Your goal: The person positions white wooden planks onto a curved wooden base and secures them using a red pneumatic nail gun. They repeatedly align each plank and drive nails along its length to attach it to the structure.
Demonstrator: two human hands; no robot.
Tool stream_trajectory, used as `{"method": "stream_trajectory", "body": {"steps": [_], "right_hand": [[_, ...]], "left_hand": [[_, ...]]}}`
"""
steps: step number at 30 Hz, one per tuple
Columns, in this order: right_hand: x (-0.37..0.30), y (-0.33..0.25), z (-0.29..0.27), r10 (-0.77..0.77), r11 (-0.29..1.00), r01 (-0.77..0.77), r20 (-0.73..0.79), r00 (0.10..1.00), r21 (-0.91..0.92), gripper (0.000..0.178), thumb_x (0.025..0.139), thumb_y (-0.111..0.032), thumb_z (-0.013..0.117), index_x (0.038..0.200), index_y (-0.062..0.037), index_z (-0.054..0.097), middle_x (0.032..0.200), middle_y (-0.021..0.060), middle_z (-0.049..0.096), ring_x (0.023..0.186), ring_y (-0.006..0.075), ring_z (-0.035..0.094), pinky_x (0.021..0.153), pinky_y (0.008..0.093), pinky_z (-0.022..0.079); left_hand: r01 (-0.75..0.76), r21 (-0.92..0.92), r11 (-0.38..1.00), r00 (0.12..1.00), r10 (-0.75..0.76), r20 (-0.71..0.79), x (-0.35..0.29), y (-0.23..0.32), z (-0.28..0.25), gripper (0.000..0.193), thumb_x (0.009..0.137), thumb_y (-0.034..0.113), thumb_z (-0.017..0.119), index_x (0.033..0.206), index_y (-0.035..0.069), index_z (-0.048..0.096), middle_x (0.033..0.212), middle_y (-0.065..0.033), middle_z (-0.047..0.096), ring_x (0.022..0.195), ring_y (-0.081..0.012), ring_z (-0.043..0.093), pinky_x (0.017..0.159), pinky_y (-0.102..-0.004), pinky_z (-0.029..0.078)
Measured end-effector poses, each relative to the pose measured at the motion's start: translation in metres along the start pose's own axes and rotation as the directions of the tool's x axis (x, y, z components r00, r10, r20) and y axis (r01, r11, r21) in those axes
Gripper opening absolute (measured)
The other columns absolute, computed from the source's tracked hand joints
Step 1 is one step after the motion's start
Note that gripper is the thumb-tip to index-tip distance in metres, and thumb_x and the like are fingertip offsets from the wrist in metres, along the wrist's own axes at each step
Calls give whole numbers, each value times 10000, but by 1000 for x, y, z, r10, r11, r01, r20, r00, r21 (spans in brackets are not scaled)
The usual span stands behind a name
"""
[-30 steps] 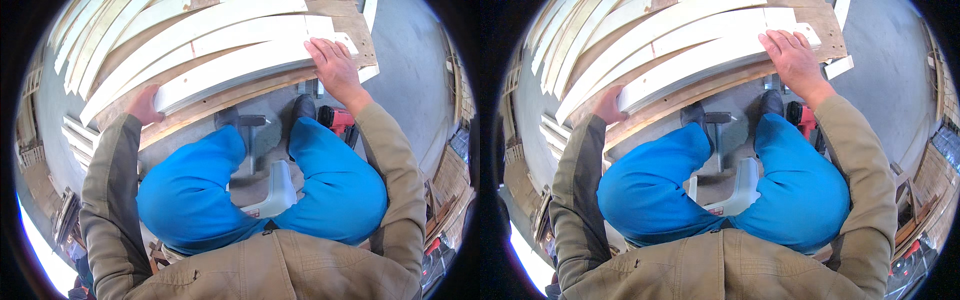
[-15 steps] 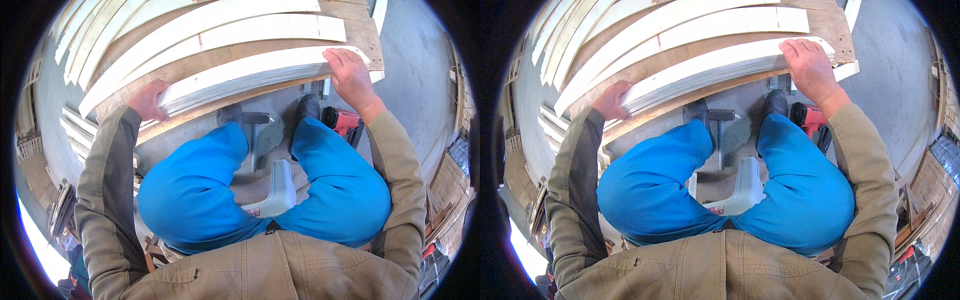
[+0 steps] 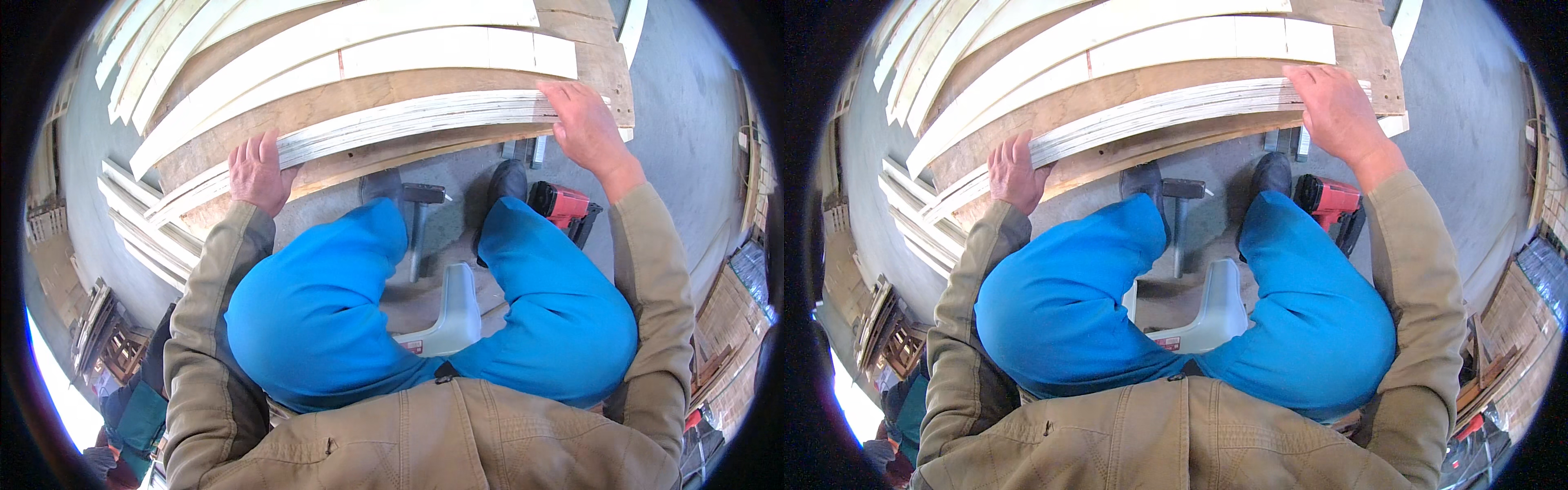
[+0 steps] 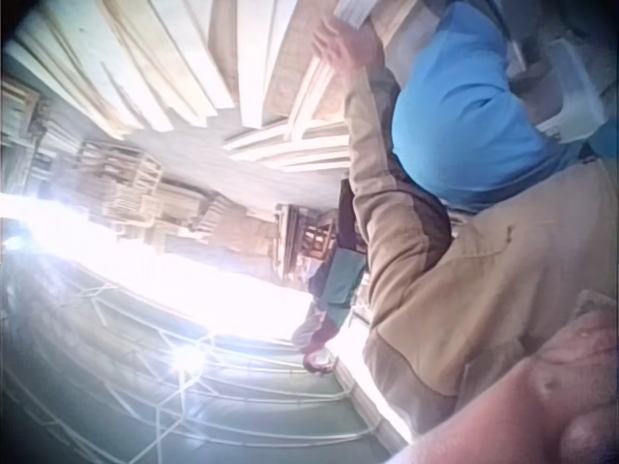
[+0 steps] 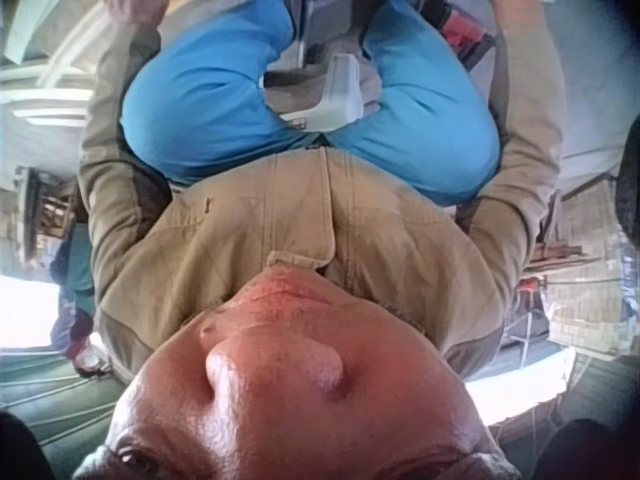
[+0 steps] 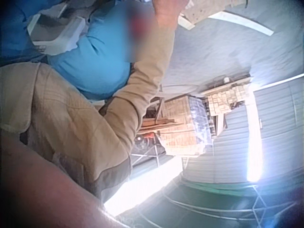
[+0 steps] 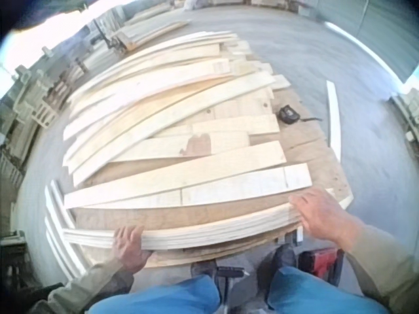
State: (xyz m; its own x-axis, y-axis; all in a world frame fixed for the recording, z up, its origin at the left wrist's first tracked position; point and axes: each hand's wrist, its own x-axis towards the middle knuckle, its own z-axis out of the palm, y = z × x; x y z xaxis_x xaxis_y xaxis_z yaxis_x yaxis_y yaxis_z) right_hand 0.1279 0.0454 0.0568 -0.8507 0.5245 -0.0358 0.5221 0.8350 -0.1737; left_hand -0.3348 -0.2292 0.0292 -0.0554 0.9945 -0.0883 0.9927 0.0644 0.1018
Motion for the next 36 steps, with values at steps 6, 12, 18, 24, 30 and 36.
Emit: {"method": "stream_trajectory", "body": {"steps": [6,12,18,24,30,36], "right_hand": [[-4,-4,17,63,993,-63,-5,998,-101,727,843,-26,735,1534,-60,510,1380,138,648,1311,324,602,1165,468,430],[-8,-4,32,52,991,-67,-127,991,-117,763,819,-116,809,1526,-90,524,1338,113,646,1270,305,616,1145,479,433],[-8,-1,31,57,997,-62,-128,990,-34,772,792,-159,844,1503,-111,549,1368,107,637,1289,325,605,1149,479,431],[-30,14,14,203,978,-189,-202,958,88,912,730,-263,923,1528,-82,519,1495,143,563,1369,362,542,1199,492,395],[-84,47,15,684,692,-618,-64,727,373,1106,678,-275,1005,1573,3,418,1525,260,540,1413,418,545,1143,477,488],[-84,48,34,717,494,-543,34,696,679,988,710,-113,959,1561,-24,465,1505,209,590,1285,346,664,1064,424,553]], "left_hand": [[33,22,999,999,-34,15,3,2,0,685,874,265,880,1400,88,479,1242,-185,623,1172,-398,606,1029,-560,431],[43,18,999,999,-43,-10,1,3,3,634,872,276,879,1345,82,504,1238,-182,623,1185,-393,605,1047,-550,437],[57,29,998,998,-57,-10,1,0,9,611,858,274,885,1308,62,530,1254,-200,621,1192,-409,607,1048,-550,450],[33,7,999,999,-32,-26,-2,-12,18,651,836,234,888,1349,37,539,1283,-218,627,1215,-430,598,1059,-556,453],[55,39,998,998,-54,-17,-5,-19,25,664,832,207,865,1379,50,524,1316,-210,607,1233,-445,579,1086,-544,440],[-17,25,1000,995,19,-99,-5,-22,28,658,817,178,866,1359,54,513,1269,-188,609,1185,-422,585,1057,-538,438]]}}
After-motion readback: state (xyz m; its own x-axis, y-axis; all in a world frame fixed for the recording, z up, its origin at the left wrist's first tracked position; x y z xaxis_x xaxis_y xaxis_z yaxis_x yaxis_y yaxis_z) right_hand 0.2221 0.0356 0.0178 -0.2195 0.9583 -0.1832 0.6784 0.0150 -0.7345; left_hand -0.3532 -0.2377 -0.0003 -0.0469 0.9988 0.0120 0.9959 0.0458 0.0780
